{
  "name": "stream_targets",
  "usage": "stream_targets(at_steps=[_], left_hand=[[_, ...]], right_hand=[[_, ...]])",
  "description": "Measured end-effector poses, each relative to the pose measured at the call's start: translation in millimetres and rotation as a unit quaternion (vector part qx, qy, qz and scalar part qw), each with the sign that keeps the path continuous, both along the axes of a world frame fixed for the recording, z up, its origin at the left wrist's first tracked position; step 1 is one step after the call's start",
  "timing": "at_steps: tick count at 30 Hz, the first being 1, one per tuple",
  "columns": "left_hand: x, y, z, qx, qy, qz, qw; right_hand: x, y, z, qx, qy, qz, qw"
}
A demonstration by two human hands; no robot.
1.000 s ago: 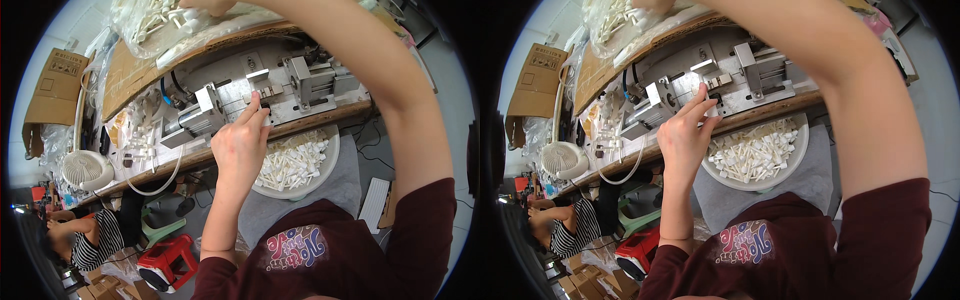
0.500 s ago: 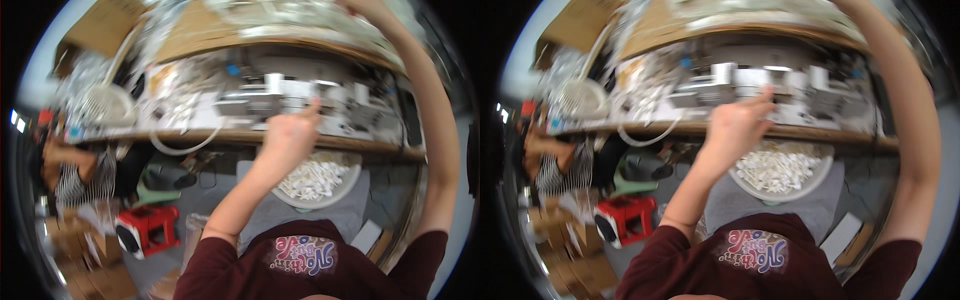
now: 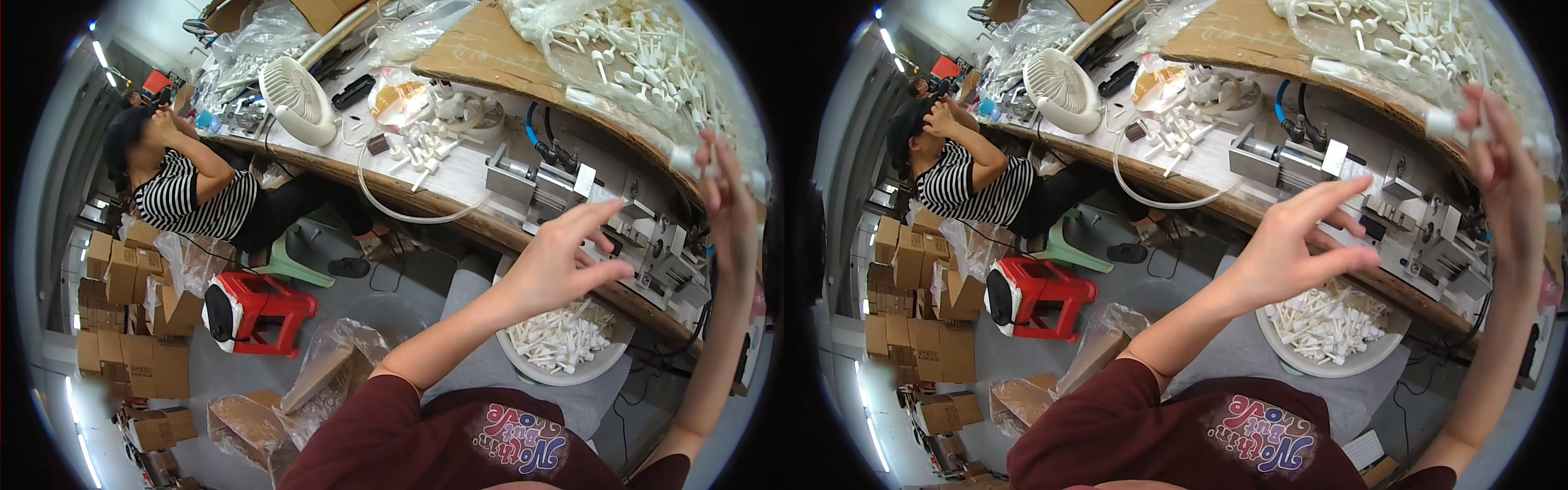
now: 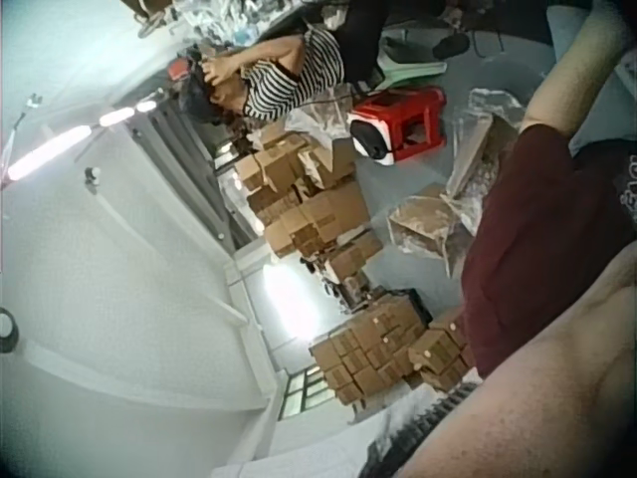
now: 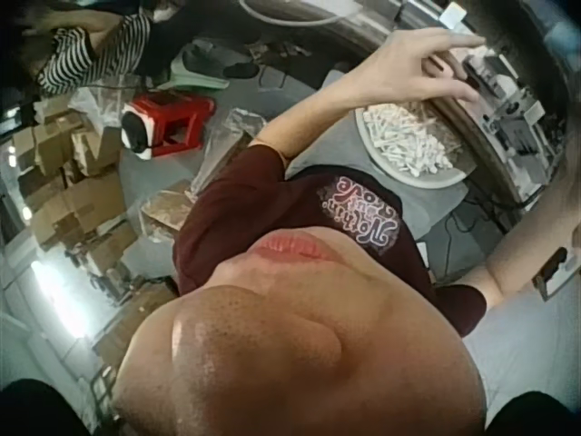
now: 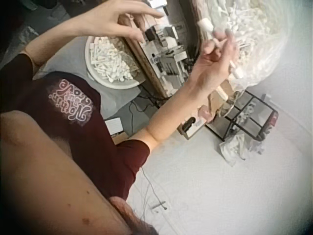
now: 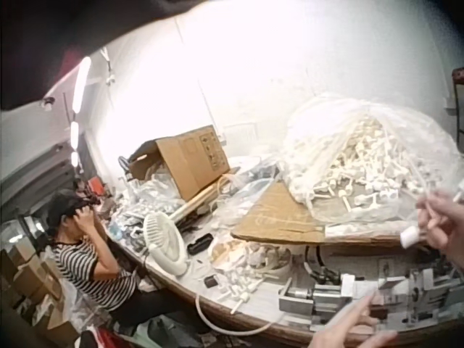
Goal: Using a workbench machine to assemble small white plastic components.
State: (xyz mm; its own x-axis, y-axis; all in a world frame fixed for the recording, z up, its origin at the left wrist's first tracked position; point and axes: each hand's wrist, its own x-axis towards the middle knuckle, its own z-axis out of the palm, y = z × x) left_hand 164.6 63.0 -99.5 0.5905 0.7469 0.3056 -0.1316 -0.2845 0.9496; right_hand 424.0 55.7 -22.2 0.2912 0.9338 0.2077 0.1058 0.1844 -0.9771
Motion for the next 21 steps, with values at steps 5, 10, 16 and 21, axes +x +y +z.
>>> stream_targets(at_steps=[5, 10, 16, 21], left_hand=[[3.7, 1.6, 9.8, -0.192, -0.134, -0.112, 0.966], [-6.8, -8.6, 8.6, -0.220, -0.112, -0.140, 0.959], [-14.0, -17.3, 10.7, -0.187, -0.120, -0.179, 0.958], [-13.7, -20.7, 3.0, 0.163, -0.014, 0.022, 0.986]], right_hand=[[-42.5, -42.4, -30.2, -0.052, 0.103, 0.120, 0.986], [-61.2, -58.9, -46.1, -0.062, 0.170, 0.135, 0.974], [-57.2, -77.5, -50.6, -0.024, 0.136, -0.002, 0.990], [-48.8, -92.8, -59.9, 0.014, 0.220, 0.029, 0.975]])
